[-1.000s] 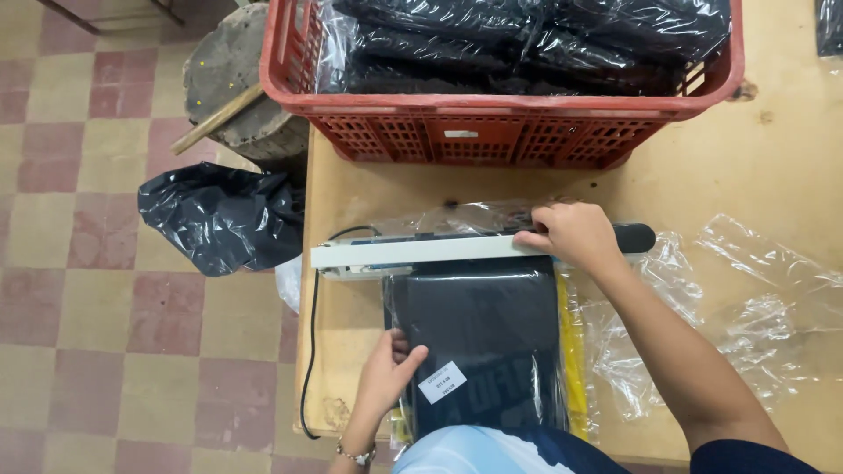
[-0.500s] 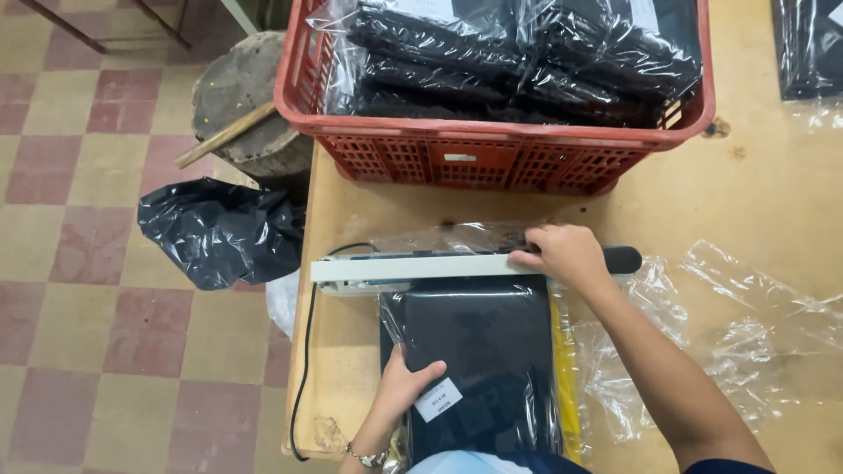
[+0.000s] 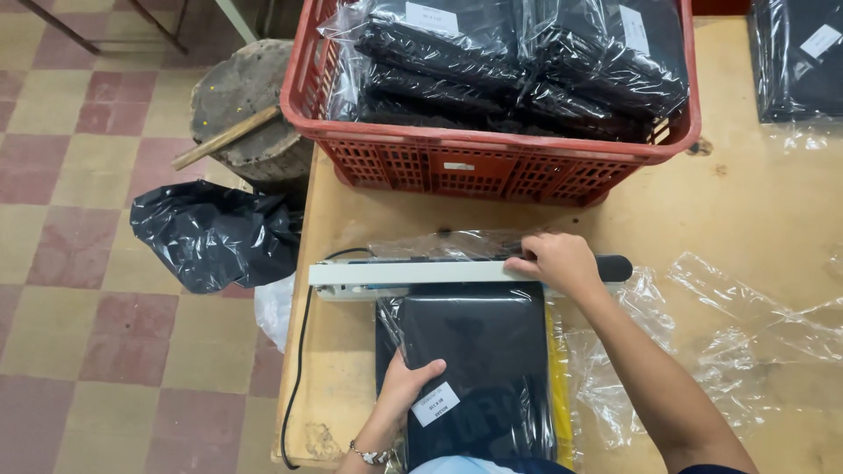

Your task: Packaging black items into clear plastic bags and sealing them using a heat sealer

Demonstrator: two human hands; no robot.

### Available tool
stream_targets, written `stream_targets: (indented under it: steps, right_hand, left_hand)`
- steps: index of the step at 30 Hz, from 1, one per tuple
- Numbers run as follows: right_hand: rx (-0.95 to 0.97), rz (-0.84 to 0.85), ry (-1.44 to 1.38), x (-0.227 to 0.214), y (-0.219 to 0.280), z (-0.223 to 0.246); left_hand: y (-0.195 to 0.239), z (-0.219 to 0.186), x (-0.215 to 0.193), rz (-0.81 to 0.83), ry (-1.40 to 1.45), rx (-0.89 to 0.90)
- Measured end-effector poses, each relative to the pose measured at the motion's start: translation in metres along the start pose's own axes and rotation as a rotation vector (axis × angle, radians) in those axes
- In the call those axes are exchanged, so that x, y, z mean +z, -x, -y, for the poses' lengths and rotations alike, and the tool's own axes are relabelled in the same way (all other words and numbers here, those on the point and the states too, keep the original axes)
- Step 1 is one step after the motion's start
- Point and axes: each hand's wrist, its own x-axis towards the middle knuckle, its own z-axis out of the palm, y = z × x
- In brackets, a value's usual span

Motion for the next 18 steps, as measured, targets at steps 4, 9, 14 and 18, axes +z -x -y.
stream_targets:
  steps: [4,9,14,18]
  right_hand:
    - [0.003,0.005,-0.011,-0.004,0.000,0.002]
    - [0.003,-0.003,-0.013,-0.002,0.000,0.001]
    - [-0.029,-0.049,0.010,0.008,0.001,-0.005]
    - [-0.038,-0.068,0.018,0.006,0.002,-0.002]
  left_hand:
    - [-0.004,0.005,0.000,-0.012,0.041,0.010]
    - [0.000,0.000,0.002,-0.023,0.032,0.000]
    - [0.008,-0.009,0.004,-0.025,0.007,-0.041]
    - [0.007,-0.009,0.001,-0.013,-0.093,-0.049]
